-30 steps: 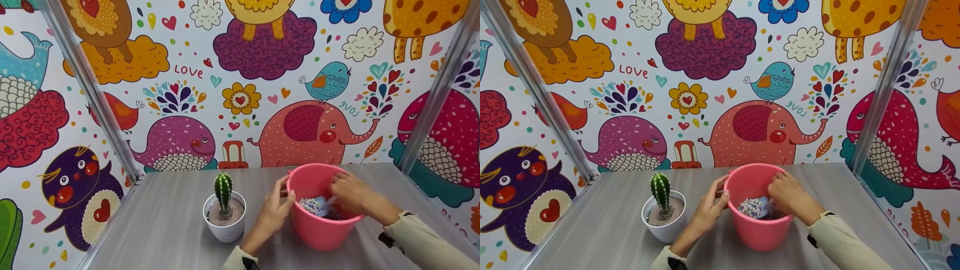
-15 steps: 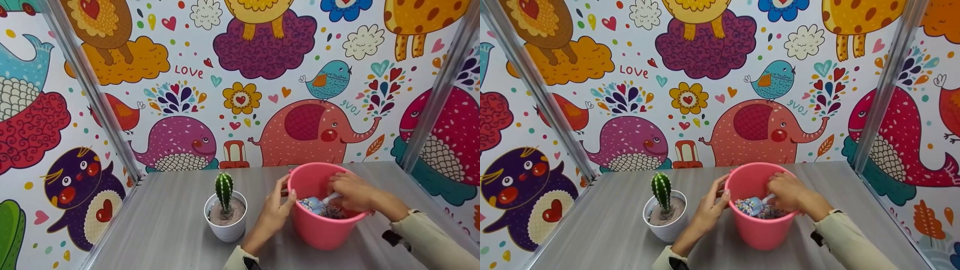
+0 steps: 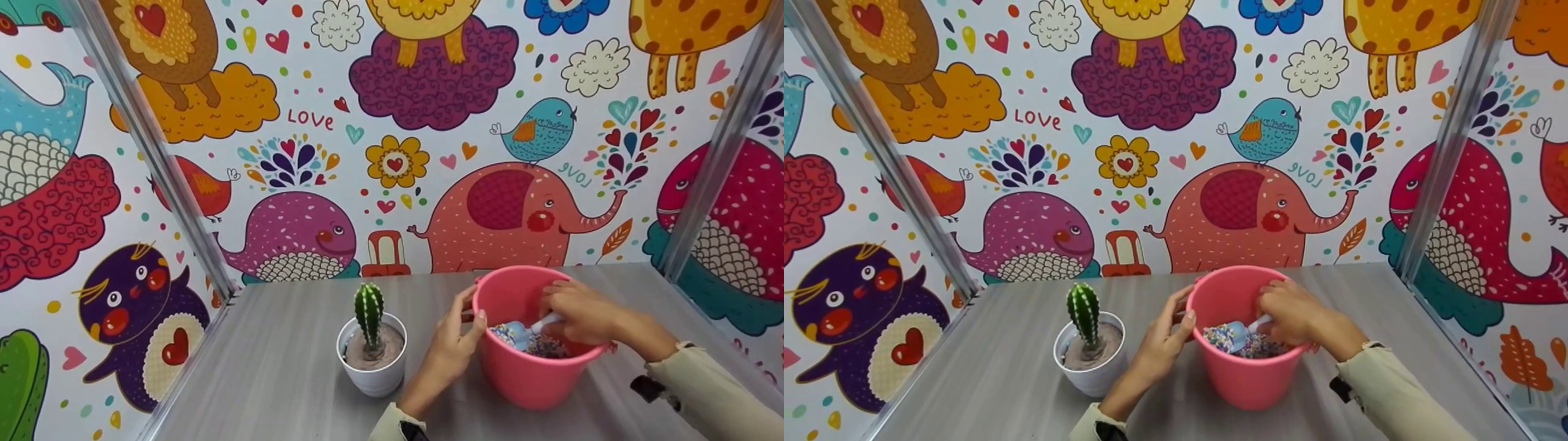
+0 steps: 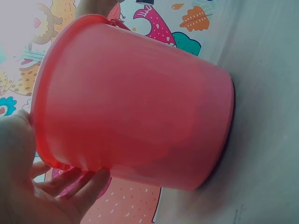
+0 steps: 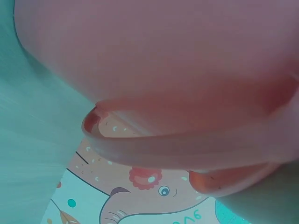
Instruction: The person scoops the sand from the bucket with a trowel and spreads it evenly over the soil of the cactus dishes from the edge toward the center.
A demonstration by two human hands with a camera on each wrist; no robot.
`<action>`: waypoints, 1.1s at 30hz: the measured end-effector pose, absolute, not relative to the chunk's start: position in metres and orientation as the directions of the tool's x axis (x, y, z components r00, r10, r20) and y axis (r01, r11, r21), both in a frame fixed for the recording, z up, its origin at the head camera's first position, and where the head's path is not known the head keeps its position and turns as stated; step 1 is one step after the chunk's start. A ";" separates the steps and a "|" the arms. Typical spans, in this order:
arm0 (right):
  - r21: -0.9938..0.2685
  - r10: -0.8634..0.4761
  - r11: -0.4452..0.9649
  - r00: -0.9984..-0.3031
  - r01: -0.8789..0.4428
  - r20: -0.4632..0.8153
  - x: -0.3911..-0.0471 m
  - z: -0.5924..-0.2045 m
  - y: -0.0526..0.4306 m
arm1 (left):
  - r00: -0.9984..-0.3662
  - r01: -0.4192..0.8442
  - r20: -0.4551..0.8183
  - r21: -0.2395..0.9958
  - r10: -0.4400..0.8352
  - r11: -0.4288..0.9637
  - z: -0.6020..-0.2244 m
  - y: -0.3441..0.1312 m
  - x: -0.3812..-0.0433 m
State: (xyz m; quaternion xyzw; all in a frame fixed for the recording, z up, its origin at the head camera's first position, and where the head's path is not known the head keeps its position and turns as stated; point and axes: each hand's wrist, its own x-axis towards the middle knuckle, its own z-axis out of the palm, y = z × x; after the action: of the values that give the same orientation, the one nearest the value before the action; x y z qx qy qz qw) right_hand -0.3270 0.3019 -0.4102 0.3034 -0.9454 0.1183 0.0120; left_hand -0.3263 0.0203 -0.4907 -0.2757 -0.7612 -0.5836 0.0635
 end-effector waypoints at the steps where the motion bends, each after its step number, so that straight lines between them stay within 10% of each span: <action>1: -0.219 -0.570 0.788 -0.816 -0.575 0.094 -0.327 -0.410 0.302 | -0.838 0.495 0.420 0.853 0.347 0.165 -0.491 0.020 -0.327; 33: -0.371 -0.433 0.798 -0.880 -0.474 0.195 -0.299 -0.394 0.340 | -0.835 0.508 0.437 0.845 0.335 0.165 -0.493 0.021 -0.325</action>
State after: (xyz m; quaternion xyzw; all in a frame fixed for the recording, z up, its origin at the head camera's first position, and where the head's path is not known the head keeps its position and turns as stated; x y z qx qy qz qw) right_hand -0.2995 0.3399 -0.3944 0.2395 -0.9468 0.2088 0.0503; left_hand -0.3247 0.0206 -0.4932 -0.2774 -0.7597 -0.5834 0.0745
